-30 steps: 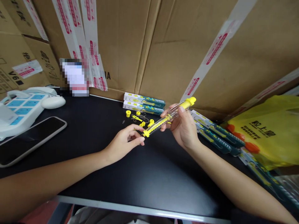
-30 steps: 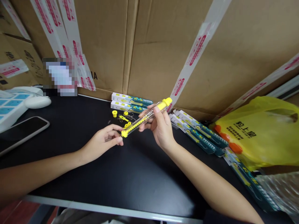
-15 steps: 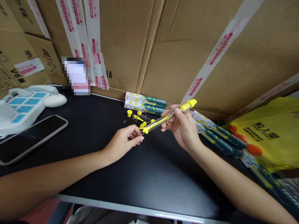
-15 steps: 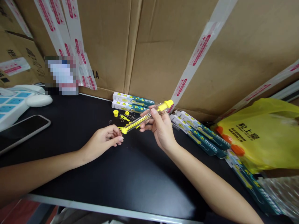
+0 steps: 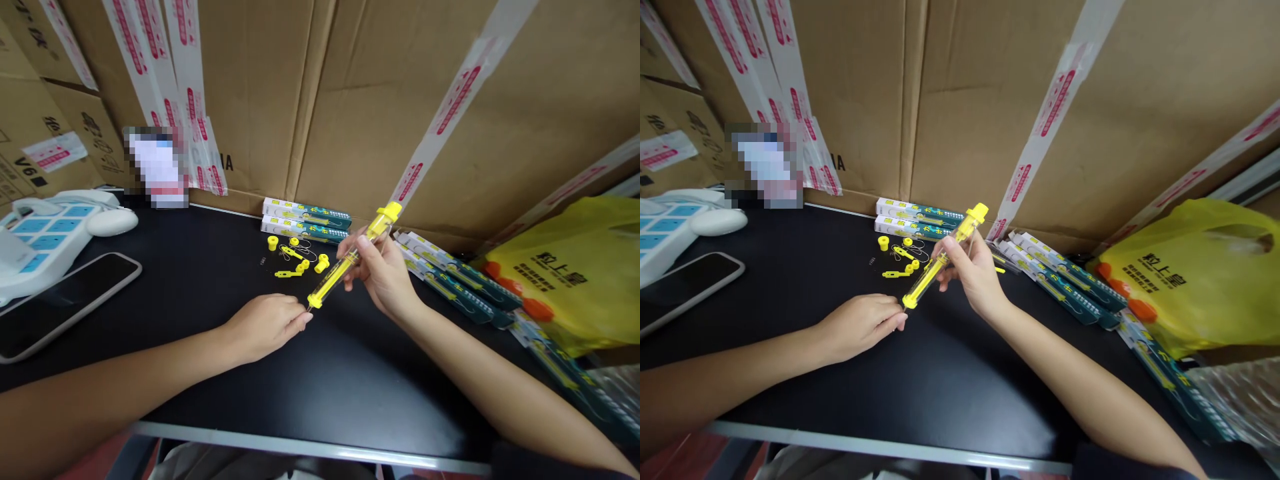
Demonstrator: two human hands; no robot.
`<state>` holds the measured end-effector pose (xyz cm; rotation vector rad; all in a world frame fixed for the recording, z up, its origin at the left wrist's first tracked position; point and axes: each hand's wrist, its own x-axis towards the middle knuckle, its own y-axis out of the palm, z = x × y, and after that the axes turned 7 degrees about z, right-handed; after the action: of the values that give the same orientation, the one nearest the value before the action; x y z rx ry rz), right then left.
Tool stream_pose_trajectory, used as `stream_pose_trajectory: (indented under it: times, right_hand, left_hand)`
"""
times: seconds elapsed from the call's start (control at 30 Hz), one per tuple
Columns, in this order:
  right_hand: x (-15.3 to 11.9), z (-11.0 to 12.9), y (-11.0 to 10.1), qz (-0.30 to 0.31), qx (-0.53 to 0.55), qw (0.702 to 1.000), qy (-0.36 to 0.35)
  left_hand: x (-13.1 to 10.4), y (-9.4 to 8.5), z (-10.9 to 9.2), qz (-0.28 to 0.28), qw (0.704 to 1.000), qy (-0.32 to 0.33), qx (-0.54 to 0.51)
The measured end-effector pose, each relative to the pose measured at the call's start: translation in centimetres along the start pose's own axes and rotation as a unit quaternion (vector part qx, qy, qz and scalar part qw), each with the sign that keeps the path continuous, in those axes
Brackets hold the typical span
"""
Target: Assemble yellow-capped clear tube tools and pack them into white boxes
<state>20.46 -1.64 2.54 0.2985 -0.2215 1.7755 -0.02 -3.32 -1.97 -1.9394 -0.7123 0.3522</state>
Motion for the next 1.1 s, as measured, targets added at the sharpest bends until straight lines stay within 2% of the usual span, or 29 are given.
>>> stream_pose_trajectory:
  times: [0.2, 0.33, 0.5, 0.6, 0.77, 1.0, 1.1]
  right_hand:
    - [-0.4, 0.0, 0.7, 0.007, 0.003, 1.000, 0.017]
    - [-0.4, 0.0, 0.7, 0.009, 0.007, 1.000, 0.027]
    - [0.2, 0.2, -0.1, 0.061, 0.054, 0.994, 0.076]
    - [0.5, 0.3, -0.5, 0.077, 0.065, 0.992, 0.077]
    - [0.4, 0.2, -0.2, 0.040, 0.042, 0.995, 0.076]
    - [0.7, 0.6, -0.7, -0.015, 0.030, 0.999, 0.039]
    - [0.7, 0.8, -0.8, -0.019, 0.016, 0.999, 0.032]
  left_hand:
    - [0.0, 0.0, -0.2, -0.029, 0.991, -0.041, -0.123]
    - [0.1, 0.1, -0.2, -0.027, 0.984, -0.032, -0.173]
    - [0.1, 0.1, -0.4, -0.016, 0.975, -0.042, -0.220]
    - [0.1, -0.1, -0.4, -0.018, 0.965, -0.042, -0.257]
    - [0.2, -0.2, -0.3, -0.038, 0.972, -0.029, -0.229]
    - [0.0, 0.1, 0.0, -0.001, 0.990, -0.013, -0.144]
    - [0.0, 0.1, -0.1, -0.003, 0.992, -0.024, -0.122]
